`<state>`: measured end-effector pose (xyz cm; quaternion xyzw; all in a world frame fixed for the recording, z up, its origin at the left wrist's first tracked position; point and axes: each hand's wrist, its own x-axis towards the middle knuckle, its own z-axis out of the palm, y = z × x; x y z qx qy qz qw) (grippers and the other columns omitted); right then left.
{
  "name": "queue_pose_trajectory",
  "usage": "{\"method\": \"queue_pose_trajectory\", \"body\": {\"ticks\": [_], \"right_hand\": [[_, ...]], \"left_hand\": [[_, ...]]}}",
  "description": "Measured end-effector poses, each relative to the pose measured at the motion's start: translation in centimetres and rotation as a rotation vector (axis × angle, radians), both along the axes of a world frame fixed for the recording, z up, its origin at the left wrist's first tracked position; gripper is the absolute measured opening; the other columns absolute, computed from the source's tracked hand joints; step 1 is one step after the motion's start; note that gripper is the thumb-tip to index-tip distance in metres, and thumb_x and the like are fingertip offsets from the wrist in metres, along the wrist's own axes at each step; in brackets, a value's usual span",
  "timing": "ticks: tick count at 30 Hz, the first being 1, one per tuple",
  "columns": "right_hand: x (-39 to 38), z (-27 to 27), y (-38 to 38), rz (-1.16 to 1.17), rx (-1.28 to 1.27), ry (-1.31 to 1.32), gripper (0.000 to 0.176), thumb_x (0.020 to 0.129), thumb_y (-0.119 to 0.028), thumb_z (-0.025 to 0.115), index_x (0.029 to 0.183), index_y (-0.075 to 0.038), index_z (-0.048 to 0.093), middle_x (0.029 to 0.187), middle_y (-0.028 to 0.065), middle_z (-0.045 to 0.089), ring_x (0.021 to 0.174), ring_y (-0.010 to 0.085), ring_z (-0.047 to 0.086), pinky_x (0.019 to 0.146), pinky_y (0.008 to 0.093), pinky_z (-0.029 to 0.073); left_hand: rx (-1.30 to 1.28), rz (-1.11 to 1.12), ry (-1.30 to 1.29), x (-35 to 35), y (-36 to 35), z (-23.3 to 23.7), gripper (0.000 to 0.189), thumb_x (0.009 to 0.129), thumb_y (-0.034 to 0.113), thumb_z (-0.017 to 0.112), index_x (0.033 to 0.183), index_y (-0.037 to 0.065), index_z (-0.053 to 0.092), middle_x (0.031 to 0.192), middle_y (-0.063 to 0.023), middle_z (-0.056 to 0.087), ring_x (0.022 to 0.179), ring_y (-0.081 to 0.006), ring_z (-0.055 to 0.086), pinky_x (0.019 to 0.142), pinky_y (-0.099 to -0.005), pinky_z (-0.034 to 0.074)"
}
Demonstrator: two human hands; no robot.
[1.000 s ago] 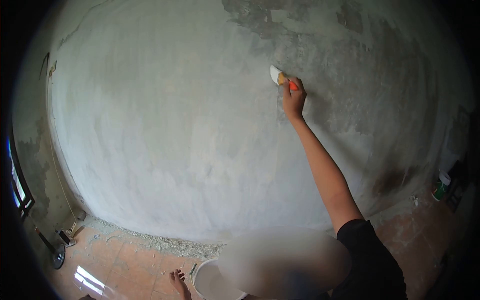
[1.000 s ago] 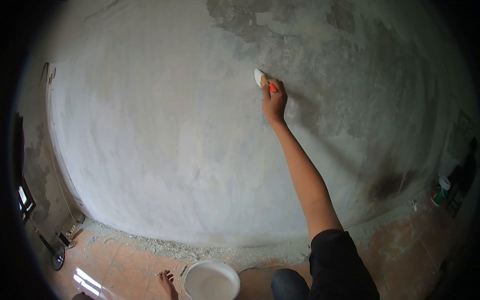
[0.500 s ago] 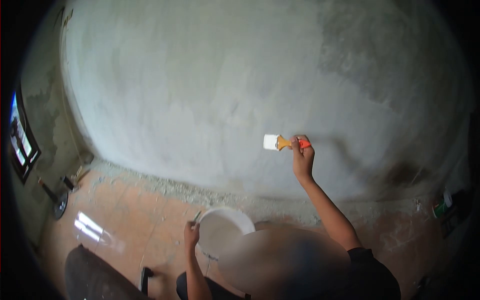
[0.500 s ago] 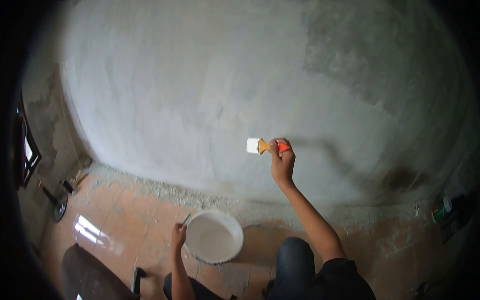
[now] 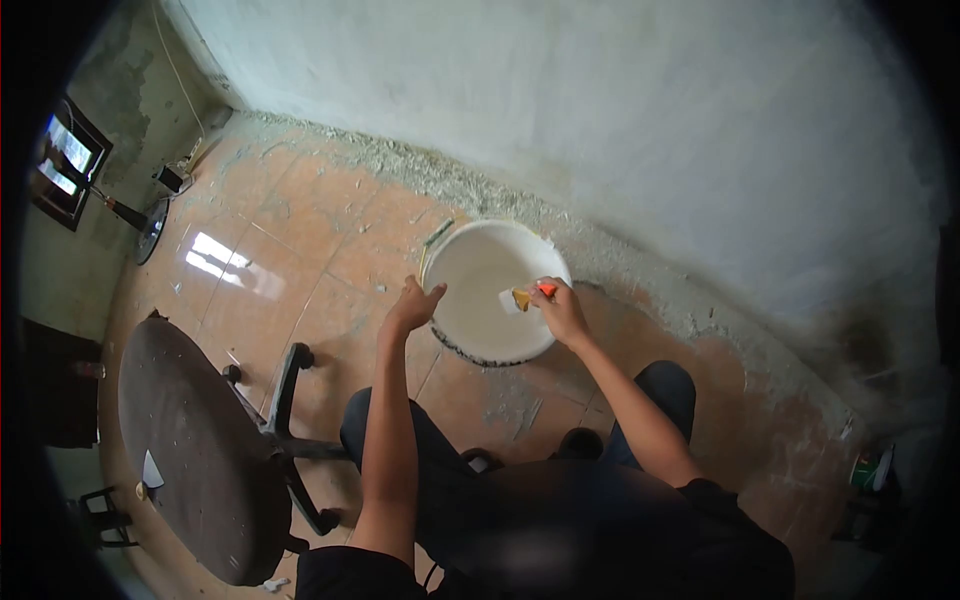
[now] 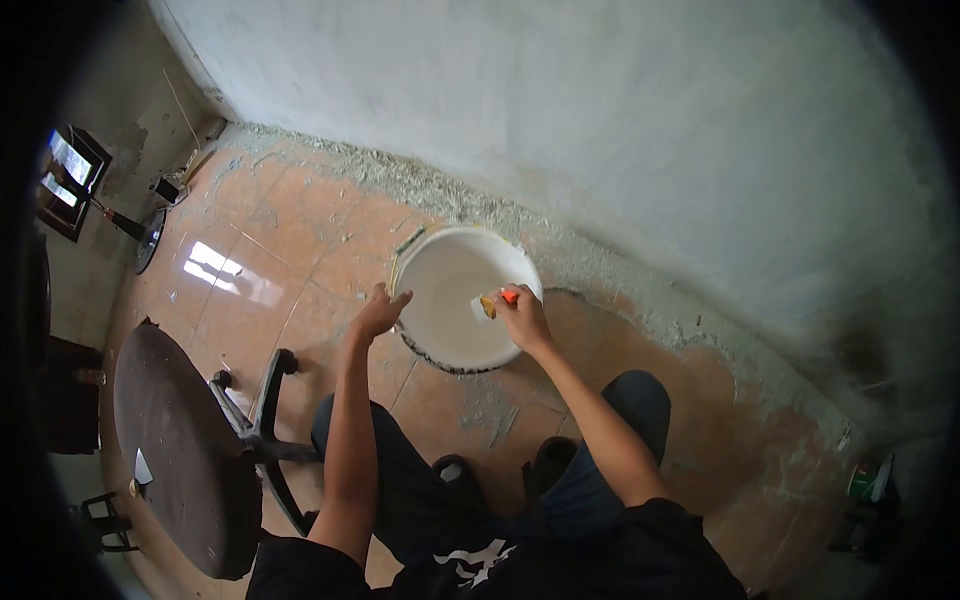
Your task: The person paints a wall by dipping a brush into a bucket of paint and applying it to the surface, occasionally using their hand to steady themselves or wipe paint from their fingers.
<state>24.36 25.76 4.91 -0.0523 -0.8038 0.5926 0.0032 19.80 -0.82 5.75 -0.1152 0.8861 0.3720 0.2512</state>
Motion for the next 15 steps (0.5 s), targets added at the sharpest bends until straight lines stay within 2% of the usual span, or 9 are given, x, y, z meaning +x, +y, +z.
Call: {"method": "queue_pose_trajectory", "body": {"ticks": [1, 2, 6, 8, 11, 15], "right_hand": [[0.2, -0.1, -0.1, 0.068, 0.185, 0.102, 0.024, 0.087, -0.021, 0.056, 0.090, 0.002, 0.062, 0.090, 0.0142, 0.059, 0.080, 0.0221, 0.059, 0.075, 0.0314, 0.047], [0.6, 1.0, -0.6, 0.088, 0.220, 0.000, 0.023, 0.086, -0.021, 0.058, 0.094, -0.001, 0.064, 0.095, 0.0186, 0.056, 0.085, 0.0299, 0.057, 0.078, 0.0356, 0.044], [0.6, -0.5, -1.3, 0.158, 0.332, 0.002, 0.019, 0.083, -0.021, 0.061, 0.091, -0.004, 0.065, 0.091, 0.0177, 0.056, 0.082, 0.0318, 0.057, 0.075, 0.0376, 0.045], [0.3, -2.0, -1.2, 0.169, 0.348, -0.028, 0.019, 0.082, -0.021, 0.061, 0.090, -0.004, 0.064, 0.090, 0.0177, 0.056, 0.082, 0.0320, 0.057, 0.075, 0.0380, 0.045], [-0.3, -3.6, -1.7, 0.198, 0.392, -0.057, 0.019, 0.080, -0.019, 0.063, 0.090, -0.004, 0.065, 0.087, 0.0175, 0.059, 0.081, 0.0306, 0.059, 0.074, 0.0366, 0.047], [-0.6, -4.6, -2.2, 0.224, 0.460, -0.111, 0.019, 0.078, -0.018, 0.065, 0.090, -0.003, 0.065, 0.087, 0.0180, 0.061, 0.081, 0.0298, 0.061, 0.073, 0.0354, 0.048]], "left_hand": [[0.055, -0.016, -0.023, 0.1, 0.4, 1.0, 0.085, 0.082, 0.049, 0.055, 0.129, -0.014, 0.022, 0.130, -0.0368, 0.033, 0.122, -0.0454, 0.036, 0.100, -0.0439, 0.033], [0.113, -0.035, -0.037, -0.1, 0.8, 1.7, 0.084, 0.082, 0.048, 0.055, 0.129, -0.014, 0.022, 0.130, -0.0373, 0.033, 0.123, -0.0443, 0.036, 0.100, -0.0428, 0.034], [0.069, -0.056, 0.013, -0.4, 1.6, -0.1, 0.080, 0.083, 0.044, 0.055, 0.128, -0.014, 0.024, 0.130, -0.0375, 0.033, 0.122, -0.0444, 0.037, 0.099, -0.0431, 0.035], [0.147, 0.067, -0.032, -0.6, 1.8, 0.1, 0.079, 0.083, 0.043, 0.056, 0.128, -0.014, 0.024, 0.130, -0.0376, 0.033, 0.121, -0.0440, 0.038, 0.098, -0.0426, 0.036], [0.088, 0.159, -0.035, -0.3, 2.0, 0.5, 0.079, 0.083, 0.041, 0.056, 0.129, -0.014, 0.023, 0.129, -0.0378, 0.033, 0.120, -0.0440, 0.040, 0.097, -0.0420, 0.038], [0.186, 0.195, -0.009, 0.0, 1.3, 0.0, 0.078, 0.083, 0.040, 0.056, 0.131, -0.013, 0.023, 0.126, -0.0370, 0.039, 0.117, -0.0418, 0.044, 0.095, -0.0404, 0.039]]}}
